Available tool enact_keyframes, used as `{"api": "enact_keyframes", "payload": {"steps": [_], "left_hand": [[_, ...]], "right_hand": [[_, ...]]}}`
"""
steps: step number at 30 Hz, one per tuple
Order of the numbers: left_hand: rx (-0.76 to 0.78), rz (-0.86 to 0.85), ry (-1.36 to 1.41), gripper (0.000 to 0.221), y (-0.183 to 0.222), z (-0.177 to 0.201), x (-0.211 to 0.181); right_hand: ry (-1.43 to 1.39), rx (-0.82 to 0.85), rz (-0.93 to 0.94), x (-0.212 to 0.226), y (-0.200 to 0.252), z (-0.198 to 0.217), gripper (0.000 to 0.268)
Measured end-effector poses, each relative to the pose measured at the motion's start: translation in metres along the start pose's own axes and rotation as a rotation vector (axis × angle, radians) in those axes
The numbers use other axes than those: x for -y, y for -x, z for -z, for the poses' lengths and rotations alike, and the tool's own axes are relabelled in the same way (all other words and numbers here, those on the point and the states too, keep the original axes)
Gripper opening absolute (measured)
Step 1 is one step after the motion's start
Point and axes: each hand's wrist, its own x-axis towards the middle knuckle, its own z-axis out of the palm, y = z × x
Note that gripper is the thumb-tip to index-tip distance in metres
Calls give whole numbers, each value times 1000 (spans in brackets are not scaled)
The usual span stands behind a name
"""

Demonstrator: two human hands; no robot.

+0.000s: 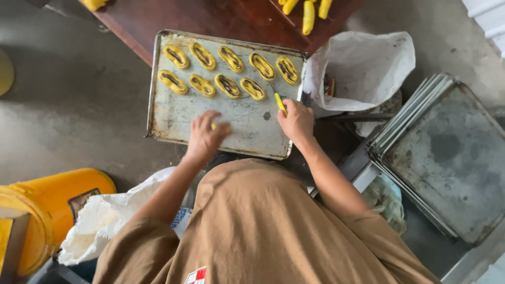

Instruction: Shaping yellow dough pieces into specific ring shapes on a baking tray.

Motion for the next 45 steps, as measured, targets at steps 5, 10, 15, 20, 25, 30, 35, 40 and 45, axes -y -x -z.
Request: {"api": "enact_keyframes", "payload": {"steps": [5, 10, 15, 20, 25, 30, 35, 40, 45], "left_hand": [[-109, 22, 160, 22, -20, 26, -12], [-11, -179, 54, 33, -1, -17, -22], [-104, -91, 217, 24, 8, -43, -28], [-92, -56, 250, 22, -20, -28, -25], [-283, 127, 218, 18, -47, -25, -19], [-221, 490, 579, 17, -52, -45, 1], [-239, 560, 682, 19, -54, -57, 8], [-214, 649, 724, 18, -55, -57, 9], [-202, 656, 718, 17, -58, -53, 7]], "right_hand": [[-225, -51, 19, -35, 0, -14, 21], [-504, 154, -398, -31, 7, 14, 23], [-546, 105, -187, -21, 33, 28, 29], [-468, 83, 94, 45, 50, 51, 52], [-253, 198, 262, 60, 67, 31, 70], [-124, 255, 288, 73, 66, 16, 74], [-119, 303, 300, 83, 64, 10, 75], [-93, 303, 309, 86, 65, 1, 74], [-88, 362, 303, 83, 61, -6, 73]]}}
